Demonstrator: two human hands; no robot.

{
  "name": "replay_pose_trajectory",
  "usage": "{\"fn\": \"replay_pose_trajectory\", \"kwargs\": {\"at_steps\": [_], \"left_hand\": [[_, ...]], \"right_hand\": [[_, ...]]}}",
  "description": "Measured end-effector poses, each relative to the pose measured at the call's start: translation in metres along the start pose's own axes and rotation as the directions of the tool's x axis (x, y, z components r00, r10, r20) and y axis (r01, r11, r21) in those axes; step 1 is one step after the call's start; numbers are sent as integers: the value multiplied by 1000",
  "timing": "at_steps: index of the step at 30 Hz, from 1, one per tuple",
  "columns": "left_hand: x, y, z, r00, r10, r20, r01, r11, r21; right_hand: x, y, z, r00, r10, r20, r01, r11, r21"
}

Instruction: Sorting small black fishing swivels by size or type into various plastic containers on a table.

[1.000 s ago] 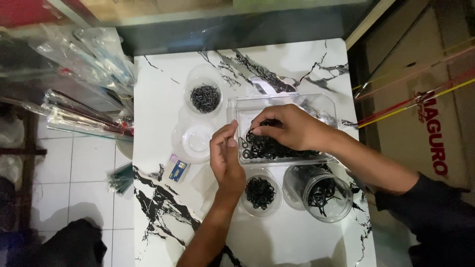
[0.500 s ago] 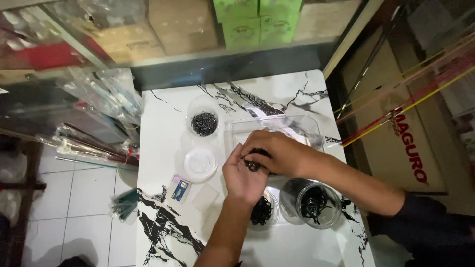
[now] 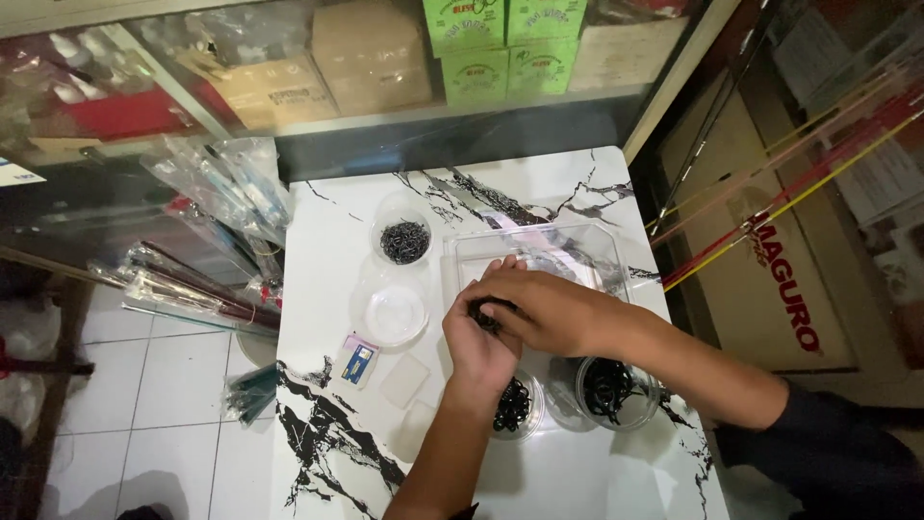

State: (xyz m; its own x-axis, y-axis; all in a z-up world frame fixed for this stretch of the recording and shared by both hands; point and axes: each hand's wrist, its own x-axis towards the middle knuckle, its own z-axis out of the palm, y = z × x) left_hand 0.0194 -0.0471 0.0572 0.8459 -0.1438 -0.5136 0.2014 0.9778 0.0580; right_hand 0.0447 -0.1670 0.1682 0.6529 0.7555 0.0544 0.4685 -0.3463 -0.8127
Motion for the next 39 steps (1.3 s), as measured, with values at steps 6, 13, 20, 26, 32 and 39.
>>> {"fn": "replay_pose_trajectory", "kwargs": {"at_steps": [6,13,20,26,32,39], "left_hand": [[1,7,-4,997,48,-56,-50,998,-49],[-6,24,-20,997,69,-46,-71,996,-50],[-21,47,-33,981,159,-114,-163,986,-32],[-24,60,-42,966,220,-135,-228,973,-41],[-25,60,-36,967,215,-140,-224,973,-49],[-21,55,-40,977,177,-121,-187,980,-76]], "right_hand": [[4,-5,-9,990,-43,-136,52,997,58],[18,36,-16,967,98,-236,-52,980,191],[43,91,-4,969,249,8,-245,949,200],[53,111,33,910,316,268,-251,935,-250],[54,142,52,921,357,155,-281,885,-371],[48,90,38,891,181,417,-101,973,-207]]}}
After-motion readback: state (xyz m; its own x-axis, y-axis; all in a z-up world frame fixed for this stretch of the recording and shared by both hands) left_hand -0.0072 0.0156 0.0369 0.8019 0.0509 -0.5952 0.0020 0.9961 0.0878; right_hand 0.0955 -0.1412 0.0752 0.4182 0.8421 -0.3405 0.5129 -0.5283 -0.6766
